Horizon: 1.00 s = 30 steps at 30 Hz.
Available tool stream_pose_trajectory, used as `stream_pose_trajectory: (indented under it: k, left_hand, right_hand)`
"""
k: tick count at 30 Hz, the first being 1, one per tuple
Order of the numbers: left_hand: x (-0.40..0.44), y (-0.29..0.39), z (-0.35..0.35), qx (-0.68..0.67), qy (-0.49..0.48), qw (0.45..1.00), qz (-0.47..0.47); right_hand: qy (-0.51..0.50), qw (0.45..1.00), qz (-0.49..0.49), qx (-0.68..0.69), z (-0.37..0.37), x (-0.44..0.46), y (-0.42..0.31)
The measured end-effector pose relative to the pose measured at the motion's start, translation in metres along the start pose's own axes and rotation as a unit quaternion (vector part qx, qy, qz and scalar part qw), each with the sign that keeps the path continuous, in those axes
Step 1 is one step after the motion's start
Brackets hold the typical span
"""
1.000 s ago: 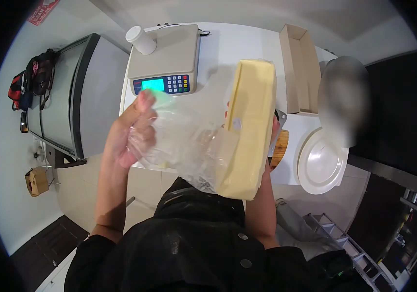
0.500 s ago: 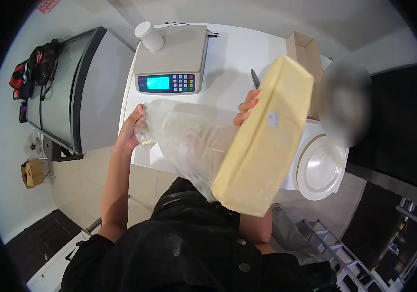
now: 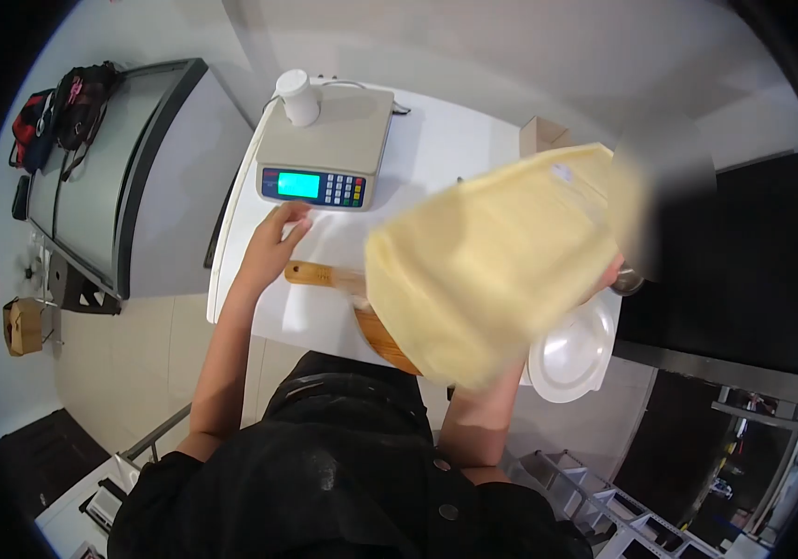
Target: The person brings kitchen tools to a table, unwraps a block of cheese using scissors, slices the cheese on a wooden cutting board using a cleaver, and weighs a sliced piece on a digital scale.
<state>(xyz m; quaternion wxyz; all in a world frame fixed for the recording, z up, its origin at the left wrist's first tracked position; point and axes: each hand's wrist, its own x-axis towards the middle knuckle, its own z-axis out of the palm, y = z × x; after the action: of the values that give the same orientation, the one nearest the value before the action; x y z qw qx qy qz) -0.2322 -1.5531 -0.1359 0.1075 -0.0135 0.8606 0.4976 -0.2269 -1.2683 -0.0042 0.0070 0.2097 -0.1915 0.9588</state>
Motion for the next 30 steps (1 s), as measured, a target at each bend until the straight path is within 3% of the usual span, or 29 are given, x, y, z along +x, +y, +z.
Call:
stream_pose_trajectory:
  k: [1,3,4,5,8,11,12,16,18,20,24,25,28,30]
  left_hand:
    - [0.001,0.024,0.0,0.004,0.086,0.983,0.163]
    - [-0.018,0.082,0.01,-0.119,-0.019,0.961,0.247]
    - [-0.023,0.097,0.024,-0.172,-0.126,0.95,0.227]
    - [-0.028,0.108,0.038,-0.221,-0.232,0.925,0.203]
    - [-0.034,0.128,0.071,-0.273,-0.199,0.912,0.234]
    - [-0.038,0.135,0.069,-0.33,-0.303,0.887,0.109]
    - [-0.041,0.138,0.065,-0.328,-0.306,0.887,0.11]
    - [-0.069,0.162,0.031,-0.247,-0.263,0.929,0.085]
    - [-0.084,0.164,0.015,-0.095,-0.263,0.911,0.301]
    - [-0.1,0.166,-0.007,-0.107,-0.263,0.904,0.32]
    - [-0.111,0.134,-0.071,-0.092,-0.174,0.948,0.25]
    - [-0.119,0.123,-0.087,-0.147,-0.146,0.961,0.185]
    - [-0.139,0.084,-0.119,-0.281,-0.03,0.958,0.038]
    - [-0.14,0.055,-0.124,-0.321,0.007,0.947,0.017]
  right_hand:
    - [-0.017,1.0,-0.004,-0.009,0.012,0.006,0.0]
    - [0.105,0.99,-0.09,-0.02,0.031,0.007,0.003]
    - [0.165,0.977,-0.132,-0.024,0.035,0.008,0.003]
    - [0.16,0.977,-0.137,-0.026,0.037,0.011,0.003]
    - [0.219,0.953,-0.19,-0.086,0.034,0.03,0.002]
    - [0.222,0.948,-0.211,-0.083,0.038,0.037,0.009]
    - [0.223,0.946,-0.219,-0.081,0.039,0.039,0.01]
    - [0.255,0.937,-0.221,-0.089,0.033,0.041,0.009]
    - [0.264,0.933,-0.223,-0.098,0.023,0.042,0.005]
    - [0.278,0.926,-0.224,-0.119,0.011,0.042,0.002]
    - [0.302,0.915,-0.204,-0.174,-0.009,0.034,-0.009]
    - [0.31,0.914,-0.195,-0.174,-0.013,0.03,-0.009]
    - [0.34,0.9,-0.064,-0.267,-0.023,0.02,-0.012]
    - [0.348,0.897,-0.01,-0.273,-0.028,0.018,-0.009]
